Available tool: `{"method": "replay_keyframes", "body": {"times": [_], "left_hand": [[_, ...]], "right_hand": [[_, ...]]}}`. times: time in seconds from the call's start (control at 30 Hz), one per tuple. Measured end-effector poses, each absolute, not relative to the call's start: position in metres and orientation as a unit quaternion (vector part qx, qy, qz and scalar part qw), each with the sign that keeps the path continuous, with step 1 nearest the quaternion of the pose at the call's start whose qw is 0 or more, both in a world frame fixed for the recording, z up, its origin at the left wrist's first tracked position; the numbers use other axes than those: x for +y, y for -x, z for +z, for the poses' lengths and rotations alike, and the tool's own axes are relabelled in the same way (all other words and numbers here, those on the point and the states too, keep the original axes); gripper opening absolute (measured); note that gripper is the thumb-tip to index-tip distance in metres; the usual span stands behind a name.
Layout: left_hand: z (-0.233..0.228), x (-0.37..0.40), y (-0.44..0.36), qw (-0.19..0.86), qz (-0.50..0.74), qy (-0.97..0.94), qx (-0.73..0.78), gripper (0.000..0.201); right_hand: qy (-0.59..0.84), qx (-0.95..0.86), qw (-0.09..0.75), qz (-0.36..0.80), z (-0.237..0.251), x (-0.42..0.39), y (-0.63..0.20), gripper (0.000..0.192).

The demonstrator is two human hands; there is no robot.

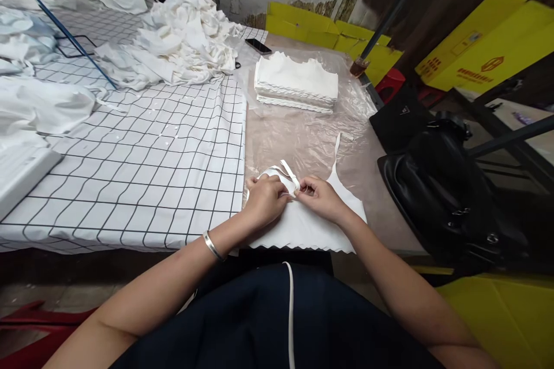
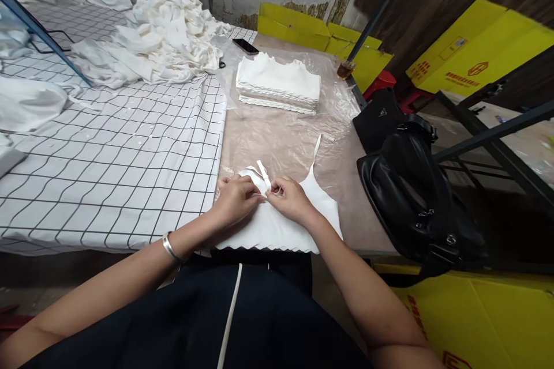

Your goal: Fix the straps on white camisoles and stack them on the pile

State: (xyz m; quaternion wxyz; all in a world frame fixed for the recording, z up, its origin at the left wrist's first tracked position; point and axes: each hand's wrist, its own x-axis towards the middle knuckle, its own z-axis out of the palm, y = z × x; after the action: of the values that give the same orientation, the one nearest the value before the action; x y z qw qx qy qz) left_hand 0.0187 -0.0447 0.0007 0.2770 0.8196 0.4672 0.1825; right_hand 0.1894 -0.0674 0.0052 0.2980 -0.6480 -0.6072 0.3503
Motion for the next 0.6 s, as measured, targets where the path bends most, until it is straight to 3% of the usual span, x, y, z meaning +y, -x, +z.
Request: {"method": "replay_keyframes", "body": {"times": [0.13,0.2,0.3,0.43,0.6], "left_hand": [[-0.015,-0.069,-0.005,0.081,0.198,-0.914,0.346,0.031],[-0.025,-0.081,0.005,0.061,0.161,-0.946,0.274,0.044],[-0.035,-0.091,0.017,0.08,0.11,-0.958,0.252,0.06],[-0.039,-0.093,0.021,0.113,0.085,-0.955,0.262,0.067],[-0.022,-0.087,0.026,0.106,0.128,-0.924,0.345,0.057]], "right_hand": [[0.599,-0.467,0.381,0.527,0.018,-0.056,-0.182,0.018],[0.555,-0.372,0.401,0.626,0.028,-0.038,-0.18,0.021],[0.526,-0.276,0.386,0.705,0.039,0.004,-0.176,0.011],[0.554,-0.293,0.371,0.686,0.042,0.064,-0.161,0.011],[0.669,-0.434,0.246,0.552,0.047,0.086,-0.155,0.02]]}}
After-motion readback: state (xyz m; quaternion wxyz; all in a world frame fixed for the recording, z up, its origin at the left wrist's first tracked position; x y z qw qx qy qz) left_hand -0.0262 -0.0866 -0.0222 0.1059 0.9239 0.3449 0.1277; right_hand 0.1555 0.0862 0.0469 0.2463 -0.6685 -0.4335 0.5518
